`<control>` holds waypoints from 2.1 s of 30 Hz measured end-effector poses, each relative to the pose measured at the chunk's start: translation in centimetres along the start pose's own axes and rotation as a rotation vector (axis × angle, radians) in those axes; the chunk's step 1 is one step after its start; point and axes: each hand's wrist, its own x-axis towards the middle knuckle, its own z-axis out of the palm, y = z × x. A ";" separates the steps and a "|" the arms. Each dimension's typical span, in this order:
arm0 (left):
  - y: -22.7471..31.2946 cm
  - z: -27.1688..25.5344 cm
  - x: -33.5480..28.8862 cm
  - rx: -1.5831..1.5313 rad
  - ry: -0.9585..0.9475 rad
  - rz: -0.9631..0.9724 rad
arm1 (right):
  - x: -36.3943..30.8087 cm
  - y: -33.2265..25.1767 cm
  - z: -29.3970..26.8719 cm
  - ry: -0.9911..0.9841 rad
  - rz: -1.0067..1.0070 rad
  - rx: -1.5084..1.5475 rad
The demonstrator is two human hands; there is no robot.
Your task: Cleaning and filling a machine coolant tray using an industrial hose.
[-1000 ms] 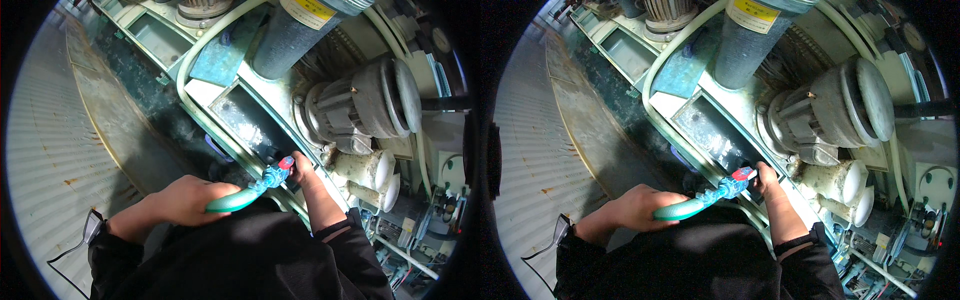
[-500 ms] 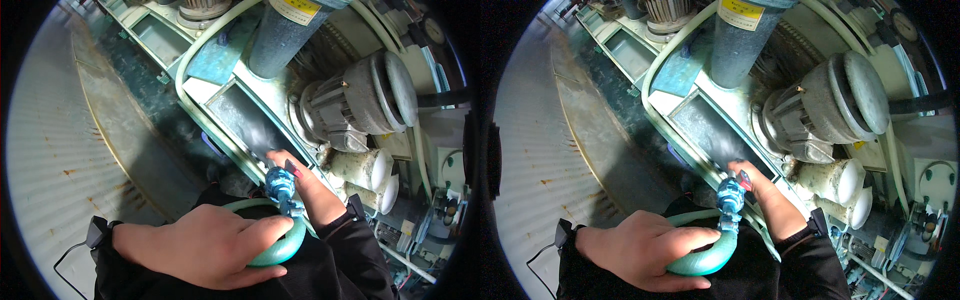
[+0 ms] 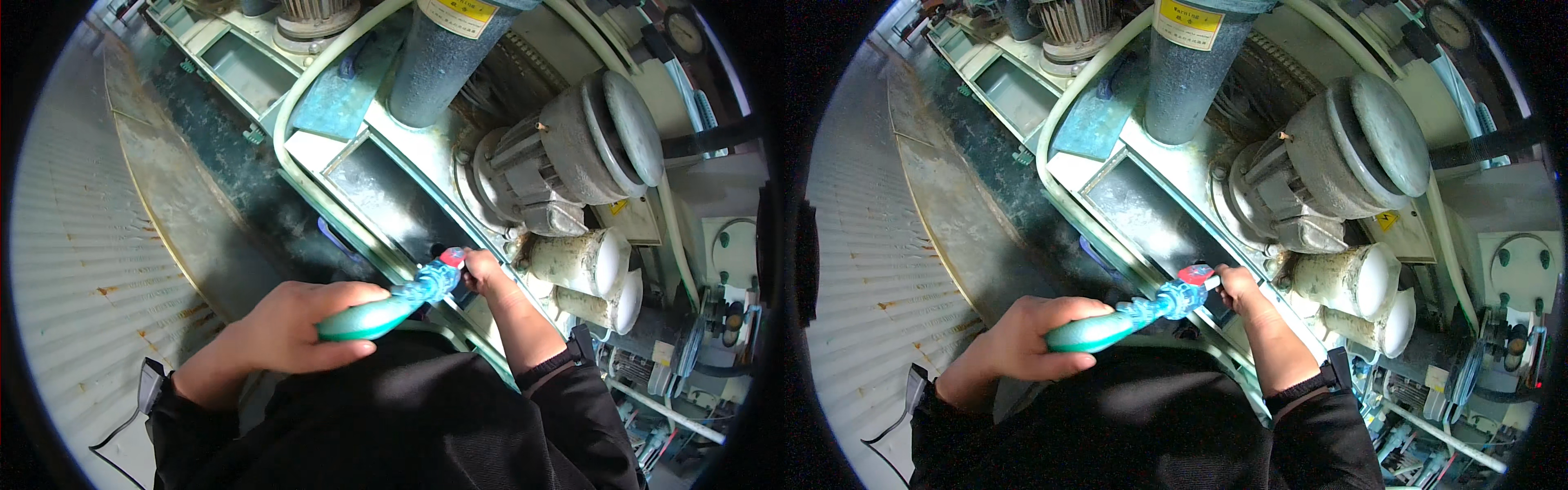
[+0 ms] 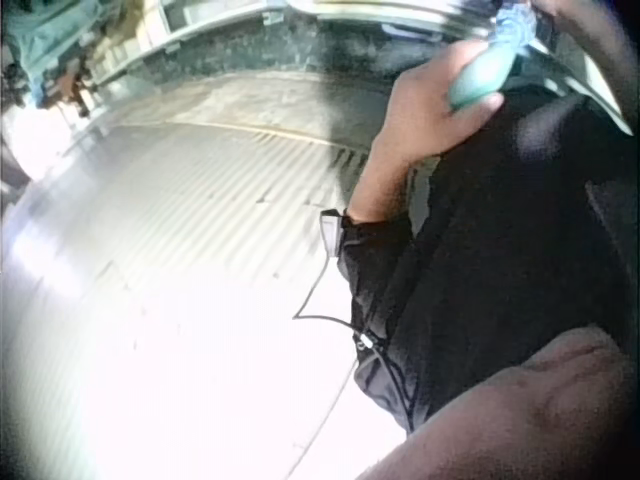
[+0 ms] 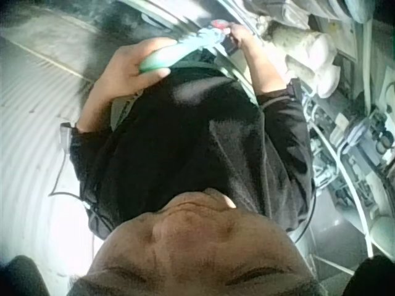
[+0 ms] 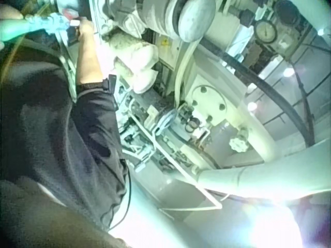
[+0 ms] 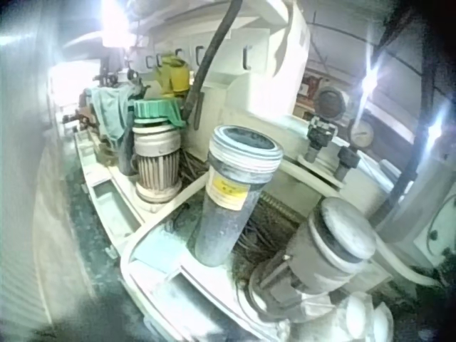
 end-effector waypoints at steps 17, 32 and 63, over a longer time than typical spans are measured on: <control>-13.3 5.6 -5.3 -0.113 0.041 -0.177 | -6.9 1.3 2.1 0.239 -1.129 -0.816; -9.2 8.7 -5.3 0.092 -0.036 -0.331 | -8.3 0.5 1.1 -0.205 -1.218 -0.844; -8.8 15.0 -2.5 -0.100 0.015 -0.307 | -11.6 -3.3 2.8 0.215 -0.836 -1.466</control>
